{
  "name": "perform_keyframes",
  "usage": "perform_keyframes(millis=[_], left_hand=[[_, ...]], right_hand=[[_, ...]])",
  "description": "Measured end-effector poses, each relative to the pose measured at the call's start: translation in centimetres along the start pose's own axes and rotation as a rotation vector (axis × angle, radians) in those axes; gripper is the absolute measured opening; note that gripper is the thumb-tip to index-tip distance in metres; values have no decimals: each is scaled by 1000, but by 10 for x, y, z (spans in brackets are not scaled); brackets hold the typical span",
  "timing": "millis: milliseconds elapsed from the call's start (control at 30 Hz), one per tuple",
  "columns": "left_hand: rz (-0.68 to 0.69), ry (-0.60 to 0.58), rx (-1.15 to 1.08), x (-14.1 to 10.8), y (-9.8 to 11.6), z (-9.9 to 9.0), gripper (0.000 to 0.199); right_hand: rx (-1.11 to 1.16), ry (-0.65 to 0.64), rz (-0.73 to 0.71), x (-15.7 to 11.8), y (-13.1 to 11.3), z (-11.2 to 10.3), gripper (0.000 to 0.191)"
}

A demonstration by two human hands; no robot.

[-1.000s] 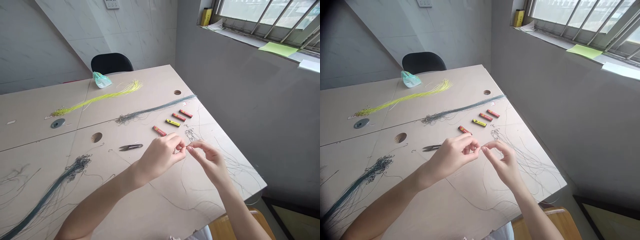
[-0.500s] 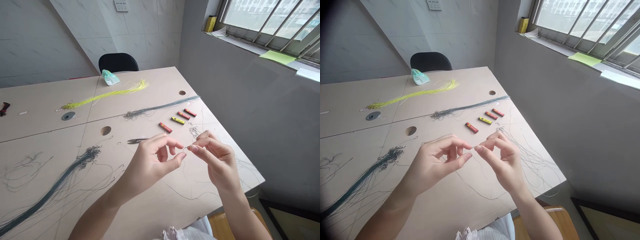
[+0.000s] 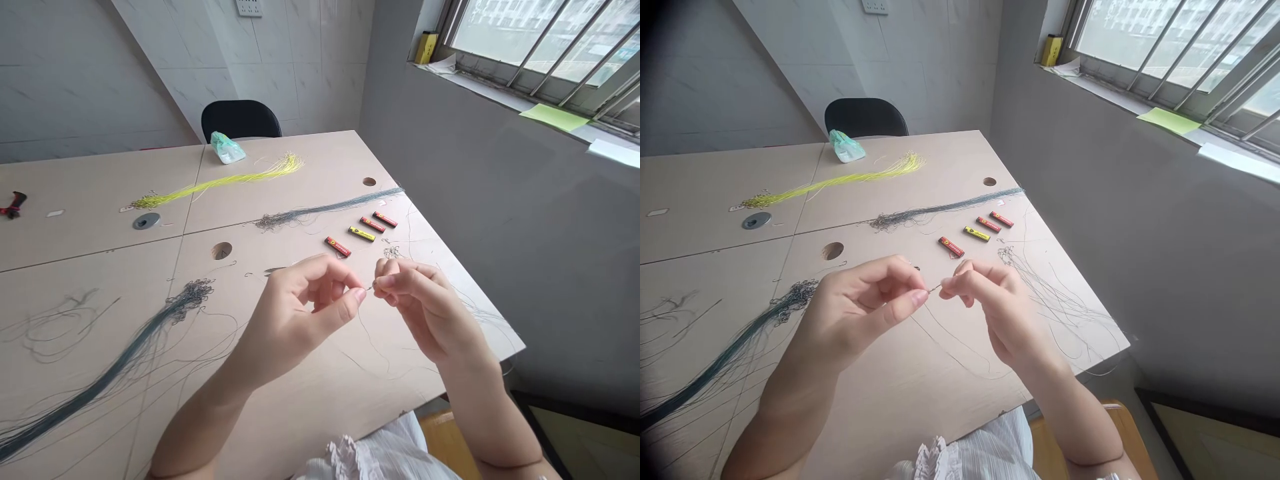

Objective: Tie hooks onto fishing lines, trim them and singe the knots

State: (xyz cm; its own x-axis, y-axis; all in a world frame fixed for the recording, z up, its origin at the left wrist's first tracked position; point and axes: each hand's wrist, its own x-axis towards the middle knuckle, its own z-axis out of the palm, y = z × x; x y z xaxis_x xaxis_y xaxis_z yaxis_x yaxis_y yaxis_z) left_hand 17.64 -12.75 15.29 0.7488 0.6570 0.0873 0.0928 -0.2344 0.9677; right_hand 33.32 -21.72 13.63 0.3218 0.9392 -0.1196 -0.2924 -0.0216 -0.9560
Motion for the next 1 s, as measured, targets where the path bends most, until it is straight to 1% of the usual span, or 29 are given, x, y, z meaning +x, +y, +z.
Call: perform_keyframes(millis=[67,133,167,233,333,433,533,633,800,933,1000], left_hand=[[-23,-10,-29,0,-1,-2,11],[-38,-7,-40,-1,-2,-3,11],[-41,0,-43,-2,-2,-4,11],[-41,26,-41,-3,-3,-5,10],[-16,80,-8,-5,-4,-6,9],[42,119,54,-7,-3,-6,6],[112,139,111,-7,-2,-5,5],[182,152,158,-8,-2,-2,4],[254,159,245,-7,-6,1,7],[243,128,333,-3,-13,8,10],[206,91,376,1,-17,12,11]], right_hand=[[7,-16,17,1,0,1,25],[-20,-41,-41,1,2,2,23],[-57,-53,-101,0,3,3,22],[-176,-54,-270,-2,5,3,17],[-413,5,-556,-7,7,2,10],[-629,62,-785,-8,8,1,20],[-777,95,-916,-7,7,-1,27],[-841,122,-954,-5,7,-3,28],[-874,118,-959,-2,10,-7,28],[-905,125,-934,-2,16,-11,25],[-898,112,-884,-3,23,-15,22]])
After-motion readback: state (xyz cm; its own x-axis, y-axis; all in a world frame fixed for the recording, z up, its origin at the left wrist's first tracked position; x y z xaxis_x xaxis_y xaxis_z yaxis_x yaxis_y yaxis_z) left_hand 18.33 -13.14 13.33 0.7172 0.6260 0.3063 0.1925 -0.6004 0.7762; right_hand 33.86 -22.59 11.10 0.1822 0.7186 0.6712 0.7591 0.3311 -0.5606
